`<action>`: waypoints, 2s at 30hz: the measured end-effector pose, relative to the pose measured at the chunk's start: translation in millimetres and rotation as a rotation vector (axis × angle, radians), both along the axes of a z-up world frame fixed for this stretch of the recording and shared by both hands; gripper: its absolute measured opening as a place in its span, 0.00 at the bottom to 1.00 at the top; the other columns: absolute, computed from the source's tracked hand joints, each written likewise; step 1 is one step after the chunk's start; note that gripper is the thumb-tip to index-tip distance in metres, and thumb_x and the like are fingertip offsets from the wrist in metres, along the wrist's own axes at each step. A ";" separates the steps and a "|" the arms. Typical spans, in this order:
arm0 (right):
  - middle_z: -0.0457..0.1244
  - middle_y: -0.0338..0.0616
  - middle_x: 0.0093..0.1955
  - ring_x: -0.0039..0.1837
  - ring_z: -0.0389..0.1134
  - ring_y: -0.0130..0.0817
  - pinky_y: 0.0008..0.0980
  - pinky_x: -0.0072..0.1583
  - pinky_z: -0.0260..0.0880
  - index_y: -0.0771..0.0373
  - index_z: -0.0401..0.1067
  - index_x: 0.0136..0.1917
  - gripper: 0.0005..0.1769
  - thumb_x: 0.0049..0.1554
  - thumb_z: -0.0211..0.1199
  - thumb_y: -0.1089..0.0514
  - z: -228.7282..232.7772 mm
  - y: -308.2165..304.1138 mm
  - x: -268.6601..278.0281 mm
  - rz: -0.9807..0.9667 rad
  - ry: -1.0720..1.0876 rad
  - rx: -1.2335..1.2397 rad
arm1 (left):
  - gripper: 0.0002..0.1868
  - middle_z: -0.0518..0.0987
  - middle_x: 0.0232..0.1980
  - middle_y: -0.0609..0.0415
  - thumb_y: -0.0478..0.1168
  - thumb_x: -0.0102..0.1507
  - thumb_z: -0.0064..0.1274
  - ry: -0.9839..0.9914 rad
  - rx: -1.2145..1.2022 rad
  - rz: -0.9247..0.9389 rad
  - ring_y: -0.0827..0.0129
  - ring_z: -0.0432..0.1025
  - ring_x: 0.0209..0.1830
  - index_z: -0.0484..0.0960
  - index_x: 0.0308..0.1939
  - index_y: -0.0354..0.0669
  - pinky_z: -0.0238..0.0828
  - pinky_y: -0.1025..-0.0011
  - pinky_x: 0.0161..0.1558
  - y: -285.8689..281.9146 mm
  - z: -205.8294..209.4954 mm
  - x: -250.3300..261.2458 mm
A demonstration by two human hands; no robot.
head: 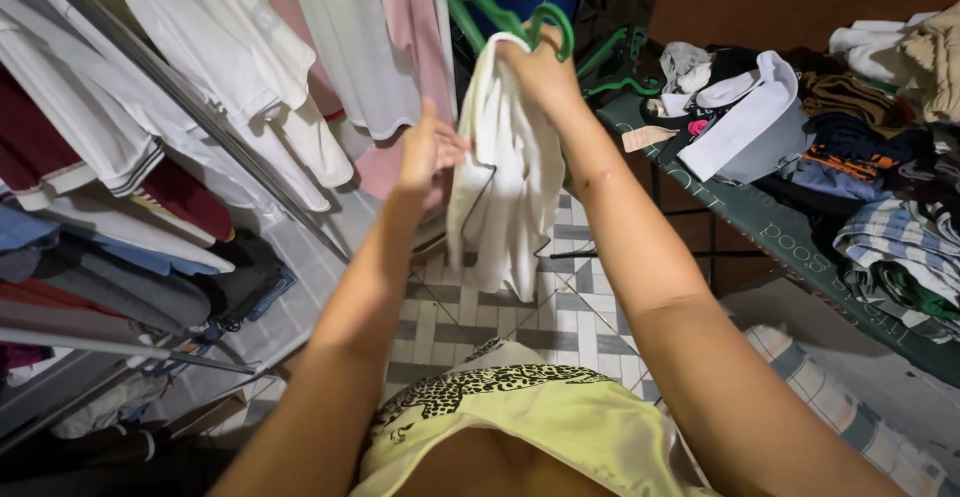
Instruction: Sort laundry by placing clothes on hangers and arranging them on a rack.
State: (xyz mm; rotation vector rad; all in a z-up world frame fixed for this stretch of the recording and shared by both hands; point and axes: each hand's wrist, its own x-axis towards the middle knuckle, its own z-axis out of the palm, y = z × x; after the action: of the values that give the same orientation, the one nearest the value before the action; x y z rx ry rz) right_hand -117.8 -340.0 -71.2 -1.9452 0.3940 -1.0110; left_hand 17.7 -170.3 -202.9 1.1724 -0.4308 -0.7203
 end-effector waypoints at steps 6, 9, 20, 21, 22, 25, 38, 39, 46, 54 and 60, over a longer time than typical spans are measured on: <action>0.71 0.46 0.44 0.45 0.72 0.32 0.34 0.50 0.73 0.67 0.75 0.50 0.15 0.55 0.66 0.53 -25.0 -29.4 5.0 0.002 -0.002 0.059 | 0.37 0.73 0.31 0.52 0.67 0.70 0.37 -0.378 -0.046 -0.138 0.66 0.72 0.26 0.84 0.51 0.35 0.64 0.69 0.27 -29.5 44.4 -58.7; 0.69 0.46 0.43 0.43 0.71 0.31 0.33 0.46 0.72 0.66 0.70 0.52 0.21 0.49 0.70 0.55 -7.6 4.4 -16.5 0.056 0.064 -0.044 | 0.49 0.82 0.43 0.57 0.76 0.67 0.21 -0.171 0.098 -0.179 0.71 0.73 0.40 0.82 0.55 0.37 0.70 0.70 0.39 -82.4 15.1 -20.7; 0.62 0.34 0.29 0.29 0.58 0.21 0.25 0.33 0.56 0.61 0.78 0.43 0.23 0.61 0.56 0.40 17.4 -17.4 -73.5 0.246 -0.044 0.254 | 0.45 0.80 0.55 0.43 0.76 0.70 0.39 0.234 -0.744 -0.562 0.55 0.74 0.56 0.79 0.56 0.32 0.68 0.58 0.62 -64.6 58.8 -58.4; 0.61 0.34 0.28 0.28 0.56 0.20 0.23 0.32 0.54 0.61 0.79 0.41 0.35 0.64 0.45 0.32 16.2 -27.4 -80.0 0.159 -0.175 0.313 | 0.40 0.81 0.53 0.45 0.72 0.66 0.44 0.249 -0.608 -0.281 0.57 0.75 0.55 0.80 0.54 0.36 0.69 0.58 0.61 -57.0 66.8 -65.0; 0.61 0.34 0.28 0.28 0.56 0.20 0.23 0.32 0.54 0.61 0.79 0.41 0.35 0.64 0.45 0.32 5.5 -40.3 -77.2 0.157 -0.180 0.315 | 0.40 0.81 0.53 0.45 0.72 0.66 0.44 0.245 -0.605 -0.285 0.57 0.75 0.55 0.80 0.54 0.36 0.69 0.58 0.61 -58.7 62.9 -61.5; 0.59 0.38 0.26 0.30 0.59 0.30 0.30 0.37 0.61 0.62 0.70 0.35 0.37 0.68 0.42 0.32 -22.7 -67.8 -77.4 0.216 -0.488 0.620 | 0.24 0.81 0.56 0.55 0.54 0.64 0.56 0.108 -0.438 -0.247 0.68 0.75 0.58 0.79 0.57 0.43 0.70 0.65 0.63 -72.3 43.8 -52.4; 0.66 0.57 0.59 0.56 0.72 0.48 0.49 0.56 0.74 0.64 0.51 0.74 0.31 0.61 0.52 0.54 -63.2 -53.0 -136.0 0.770 0.381 0.797 | 0.55 0.60 0.78 0.41 0.75 0.64 0.37 -0.840 0.173 0.130 0.50 0.61 0.70 0.55 0.77 0.31 0.57 0.63 0.67 -68.7 95.2 24.5; 0.65 0.53 0.65 0.63 0.74 0.47 0.47 0.62 0.71 0.67 0.47 0.75 0.34 0.59 0.55 0.65 -48.1 -47.0 -137.8 0.787 0.148 0.737 | 0.57 0.53 0.83 0.36 0.77 0.68 0.35 -1.025 0.218 0.118 0.48 0.46 0.86 0.54 0.79 0.28 0.42 0.62 0.81 -69.5 96.4 32.6; 0.68 0.54 0.62 0.45 0.74 0.36 0.33 0.45 0.74 0.71 0.61 0.71 0.23 0.64 0.54 0.62 12.8 -44.9 -151.1 0.746 0.257 0.557 | 0.63 0.42 0.83 0.33 0.81 0.62 0.28 -0.937 0.347 0.311 0.48 0.33 0.85 0.46 0.79 0.28 0.27 0.62 0.80 -77.5 92.9 39.9; 0.63 0.36 0.39 0.30 0.56 0.20 0.22 0.33 0.55 0.59 0.69 0.65 0.19 0.60 0.62 0.62 -1.5 6.2 -99.4 0.594 0.141 0.549 | 0.64 0.54 0.79 0.29 0.82 0.60 0.32 -0.969 0.384 0.255 0.45 0.46 0.82 0.56 0.74 0.23 0.38 0.63 0.78 -87.4 114.2 -1.7; 0.61 0.35 0.30 0.27 0.56 0.24 0.26 0.30 0.53 0.64 0.73 0.47 0.14 0.64 0.59 0.50 -91.4 26.2 -15.7 0.258 0.075 0.622 | 0.49 0.82 0.59 0.30 0.75 0.64 0.37 -0.808 0.289 0.226 0.44 0.74 0.65 0.79 0.58 0.28 0.61 0.64 0.74 -77.6 146.8 -58.6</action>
State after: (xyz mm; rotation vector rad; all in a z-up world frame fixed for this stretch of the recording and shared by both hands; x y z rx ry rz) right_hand -133.5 -313.8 -162.6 -1.4246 0.4250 -0.5584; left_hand -40.9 -247.9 -56.1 1.7429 -0.8643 -0.0791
